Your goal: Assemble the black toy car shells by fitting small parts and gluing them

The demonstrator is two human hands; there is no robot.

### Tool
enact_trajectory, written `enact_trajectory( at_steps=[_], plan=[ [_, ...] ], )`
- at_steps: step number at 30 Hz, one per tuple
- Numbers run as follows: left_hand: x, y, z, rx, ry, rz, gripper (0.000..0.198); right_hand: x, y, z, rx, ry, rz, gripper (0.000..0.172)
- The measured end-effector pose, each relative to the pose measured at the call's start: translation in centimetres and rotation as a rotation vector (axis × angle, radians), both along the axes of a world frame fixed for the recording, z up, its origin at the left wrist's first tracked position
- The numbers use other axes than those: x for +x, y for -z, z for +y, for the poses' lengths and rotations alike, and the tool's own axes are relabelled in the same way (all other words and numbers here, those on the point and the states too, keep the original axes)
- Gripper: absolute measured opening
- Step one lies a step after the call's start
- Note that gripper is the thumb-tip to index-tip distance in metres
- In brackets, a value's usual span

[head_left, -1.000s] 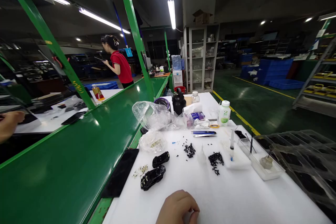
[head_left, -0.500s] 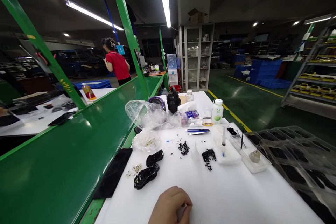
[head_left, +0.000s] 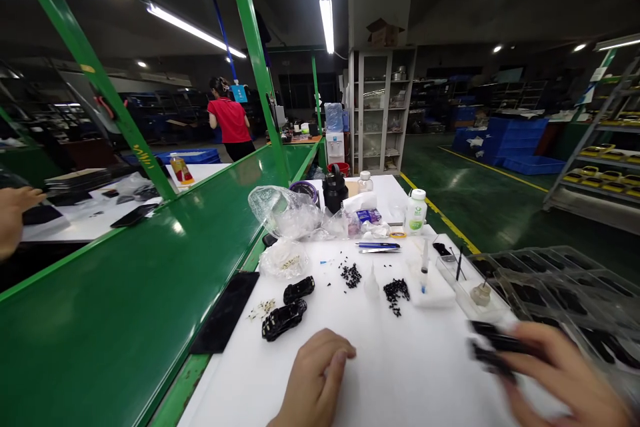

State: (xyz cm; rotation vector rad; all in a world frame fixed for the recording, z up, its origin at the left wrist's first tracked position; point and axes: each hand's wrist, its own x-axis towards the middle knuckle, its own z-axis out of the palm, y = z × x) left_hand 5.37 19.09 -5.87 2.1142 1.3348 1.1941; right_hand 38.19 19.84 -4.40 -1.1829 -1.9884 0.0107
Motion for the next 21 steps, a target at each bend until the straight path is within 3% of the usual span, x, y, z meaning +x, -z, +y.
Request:
enact_trajectory(
  at_steps=[2,4,6,8,12,17,21],
  plan=[
    [-0.3,0.3,-0.2,0.047,-0.126,-0.042,0.028,-5.0,-0.7,1.4,0.025,-0.255,-0.152,0.013],
    [-0.7,0.7,-0.3,0.067,-0.214,-0.045,0.028,-10.2,-0.8,3.2,0.154,-0.391,-0.312,0.015],
    [-0.8,1.0,-0.3,0.056,-0.233,-0.025,0.034,-14.2,-0.1,4.9,0.274,-0.498,-0.517,0.017],
    [-0.7,1.1,-0.3,0.006,-0.219,0.017,0.042,-16.2,0.9,6.0,0.306,-0.576,-0.602,0.016],
    [0.0,0.7,-0.1,-0.126,-0.212,0.077,0.052,-16.0,2.5,6.6,0.225,-0.59,-0.48,0.013],
    [0.8,0.1,0.4,-0.205,-0.24,0.136,0.028,-14.0,2.7,6.3,0.177,-0.576,-0.41,0.019],
    [0.9,0.0,0.3,-0.188,-0.222,0.225,0.021,-12.4,2.4,6.3,0.15,-0.587,-0.376,0.02]
  ],
)
